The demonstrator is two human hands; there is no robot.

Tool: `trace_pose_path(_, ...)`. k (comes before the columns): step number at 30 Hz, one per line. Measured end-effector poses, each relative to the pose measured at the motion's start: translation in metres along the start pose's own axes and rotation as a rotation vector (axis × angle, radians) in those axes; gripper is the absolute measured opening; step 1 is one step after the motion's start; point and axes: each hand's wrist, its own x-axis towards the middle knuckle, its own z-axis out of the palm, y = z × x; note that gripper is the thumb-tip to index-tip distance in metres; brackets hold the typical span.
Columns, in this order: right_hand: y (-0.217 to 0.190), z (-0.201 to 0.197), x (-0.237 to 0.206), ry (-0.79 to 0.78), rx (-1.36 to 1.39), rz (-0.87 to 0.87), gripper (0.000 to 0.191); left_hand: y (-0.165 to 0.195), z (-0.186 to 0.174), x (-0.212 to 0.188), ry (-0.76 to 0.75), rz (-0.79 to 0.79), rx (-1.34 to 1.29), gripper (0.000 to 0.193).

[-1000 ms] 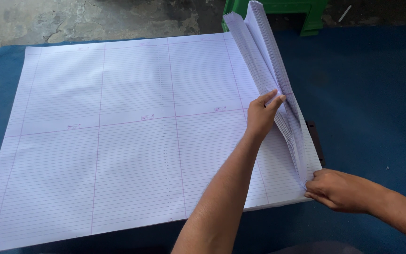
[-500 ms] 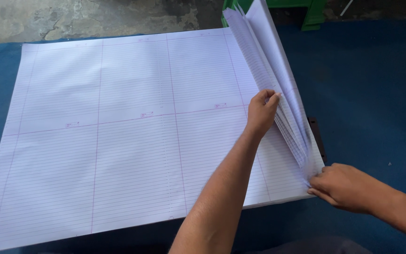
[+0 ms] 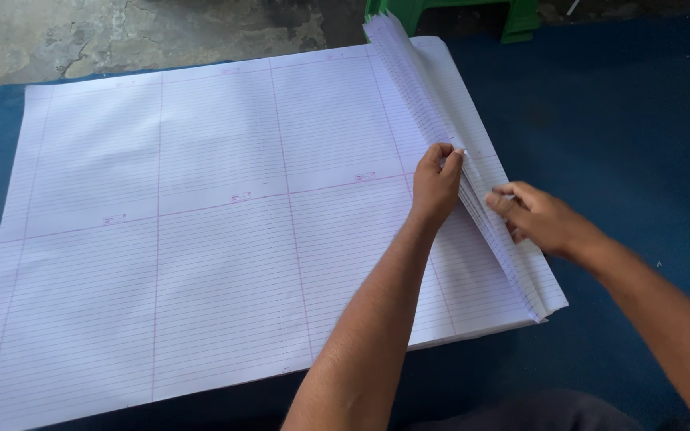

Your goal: The person folds large lined paper sheets in half using a small rectangular tool to crease the fold. They repeat this process for multiple sheets, stacking the folded sheets to the left.

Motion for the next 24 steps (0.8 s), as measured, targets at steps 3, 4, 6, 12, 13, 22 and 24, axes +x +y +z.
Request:
trace_pose_path(3, 0.011, 0.003, 0.010, 0.010, 0.096, 0.000, 0.088, 0.003, 0.003, -0.003, 0.027, 0.084, -0.013, 0.053)
trace_pose_path(4, 0.012, 0.003, 0.010, 0.014, 0.085, 0.024, 0.088, 0.004, 0.004, -0.004, 0.038, 0.123, -0.032, 0.067)
trace_pose_path(6, 0.015, 0.000, 0.007, 0.043, 0.075, -0.001, 0.085, 0.007, 0.007, -0.004, 0.049, -0.007, -0.035, 0.079)
trace_pose_path(12, 0.019, -0.008, -0.002, 0.086, 0.145, 0.110, 0.083, -0.001, 0.011, 0.000, -0.047, -0.004, -0.101, 0.085)
trace_pose_path(13, 0.024, -0.009, -0.003, 0.096, 0.168, 0.105, 0.084, -0.003, 0.012, -0.001, -0.087, 0.007, -0.134, 0.085)
trace_pose_path(22, 0.048, -0.005, -0.005, 0.007, 0.299, 0.122, 0.082, 0.030, 0.016, -0.138, -0.602, 0.435, 1.042, 0.120)
trace_pose_path(24, 0.044, -0.006, -0.013, 0.020, 0.319, 0.140, 0.083, 0.043, 0.008, -0.162, -0.662, 0.448, 1.162, 0.131)
